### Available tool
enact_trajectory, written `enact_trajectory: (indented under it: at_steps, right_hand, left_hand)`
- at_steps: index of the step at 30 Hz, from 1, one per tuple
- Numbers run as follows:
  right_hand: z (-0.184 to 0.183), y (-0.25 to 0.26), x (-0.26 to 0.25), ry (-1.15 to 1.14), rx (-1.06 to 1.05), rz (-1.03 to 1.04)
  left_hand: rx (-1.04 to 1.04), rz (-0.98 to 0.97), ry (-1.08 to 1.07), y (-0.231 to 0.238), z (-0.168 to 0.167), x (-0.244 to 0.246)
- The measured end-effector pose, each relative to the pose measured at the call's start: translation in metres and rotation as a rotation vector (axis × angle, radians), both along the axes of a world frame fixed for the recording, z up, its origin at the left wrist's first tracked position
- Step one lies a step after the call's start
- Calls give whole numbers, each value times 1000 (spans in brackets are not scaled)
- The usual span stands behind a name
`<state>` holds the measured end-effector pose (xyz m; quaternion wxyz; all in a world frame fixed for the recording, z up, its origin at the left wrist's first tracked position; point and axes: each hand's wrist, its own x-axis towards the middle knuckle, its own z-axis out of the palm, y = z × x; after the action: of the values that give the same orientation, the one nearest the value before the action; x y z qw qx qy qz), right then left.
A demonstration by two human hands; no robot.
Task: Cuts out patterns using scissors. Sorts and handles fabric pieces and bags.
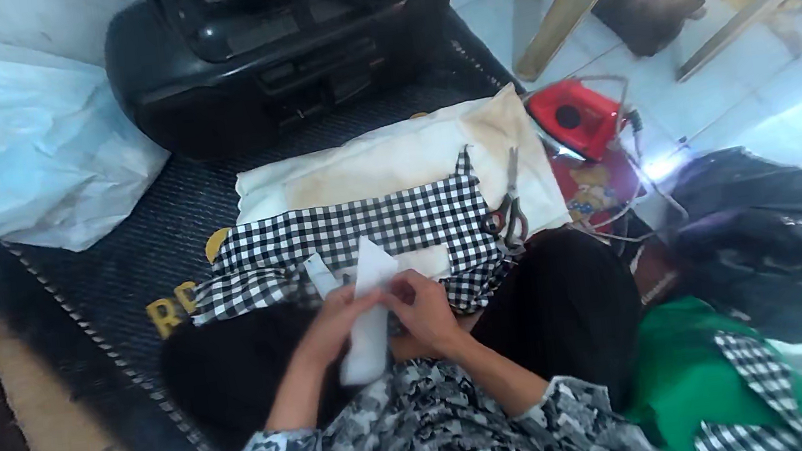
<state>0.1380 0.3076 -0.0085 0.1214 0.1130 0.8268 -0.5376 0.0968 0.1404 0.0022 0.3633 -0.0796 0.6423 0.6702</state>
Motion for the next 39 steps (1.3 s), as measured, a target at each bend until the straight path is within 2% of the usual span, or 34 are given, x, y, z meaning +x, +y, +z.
enact_trajectory:
  at_steps: [3, 9, 11, 15, 18, 21, 23, 25, 28, 32, 39]
  right_hand:
    - [1, 8, 1, -58, -14, 37]
    - [1, 18, -6, -85, -9, 112]
    - [1, 22, -8, -80, 8, 145]
    - [1, 28, -9, -55, 50, 140]
    - [3, 26, -7, -84, 56, 180]
    - [6, 18, -1, -160, 75, 328]
    - [11, 12, 6, -192, 83, 398]
    - [15, 8, 12, -112, 54, 308]
    - [19, 6, 13, 50, -33, 109]
    - [5, 3, 15, 266, -47, 105]
    - [6, -3, 14, 115, 98, 72]
  left_hand:
    - [-2, -104, 29, -2, -3, 4]
    - [5, -45, -2, 5, 1, 0]
    - [4, -81, -15, 3, -1, -1]
    - [-117, -171, -28, 4, -5, 0]
    - [-200, -49, 0, 10, -9, -1]
    - [-214, 221, 16, 12, -13, -7]
    - [-153, 409, 21, 8, -14, -15]
    - [-132, 493, 52, 5, -15, -21]
    - [-266, 399, 100, 7, -16, -19]
    - [-349, 301, 114, 11, -18, -17]
    - [-105, 307, -74, 16, -7, -14]
